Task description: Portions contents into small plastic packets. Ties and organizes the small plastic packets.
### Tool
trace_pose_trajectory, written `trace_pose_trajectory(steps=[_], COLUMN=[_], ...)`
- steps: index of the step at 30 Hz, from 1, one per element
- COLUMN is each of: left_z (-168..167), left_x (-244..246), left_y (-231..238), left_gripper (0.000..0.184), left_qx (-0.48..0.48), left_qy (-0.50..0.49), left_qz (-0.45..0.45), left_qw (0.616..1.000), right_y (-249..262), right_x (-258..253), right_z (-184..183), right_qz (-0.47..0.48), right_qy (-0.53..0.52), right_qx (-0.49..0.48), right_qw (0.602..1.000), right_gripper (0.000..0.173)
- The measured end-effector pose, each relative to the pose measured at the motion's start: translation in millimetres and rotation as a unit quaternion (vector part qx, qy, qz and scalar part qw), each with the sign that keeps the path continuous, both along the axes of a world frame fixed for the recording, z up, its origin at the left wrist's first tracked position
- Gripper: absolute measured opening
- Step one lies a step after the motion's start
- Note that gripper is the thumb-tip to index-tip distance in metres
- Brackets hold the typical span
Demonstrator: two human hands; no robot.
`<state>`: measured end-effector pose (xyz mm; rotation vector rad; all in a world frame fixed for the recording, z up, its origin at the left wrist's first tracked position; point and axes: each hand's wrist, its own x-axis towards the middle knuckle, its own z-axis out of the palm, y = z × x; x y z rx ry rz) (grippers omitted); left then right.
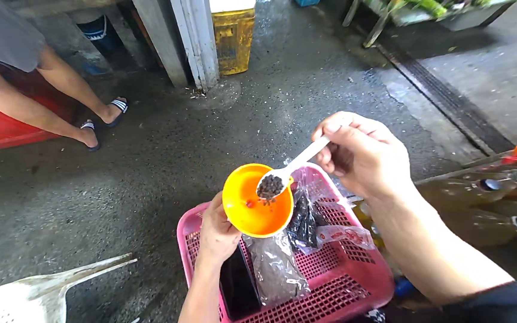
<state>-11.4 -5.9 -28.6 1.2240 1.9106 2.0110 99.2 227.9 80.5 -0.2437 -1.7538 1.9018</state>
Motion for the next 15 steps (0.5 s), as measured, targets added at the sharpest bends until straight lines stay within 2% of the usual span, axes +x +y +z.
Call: trace_pose_trajectory(steps=[2,4,15], left_z=[-1.1,-1.2,-1.8], left_x=[0.5,0.1,-3.4], left_y=[0.1,0.0,0.4], left_gripper=[0.019,0.017,0.018], left_qx=[-0.007,-0.012,-0.011], left_qy=[0.012,0.019,0.051], left_qz=[0.003,0.011,0.017], left_qw=[1.000,1.000,0.999], right_y=[-4.9,-7.8,-3.3], right_x=[-1.7,-2.1,-2.8], right_z=[-6.6,-10.6,-12.1], right_qz=[0.004,0.004,0.005], right_qy=[0.004,0.011,0.032], right_qx=[0.074,0.105,0.029], right_qw=[0.997,0.994,0.999], right_gripper=[0.025,0.023,0.027])
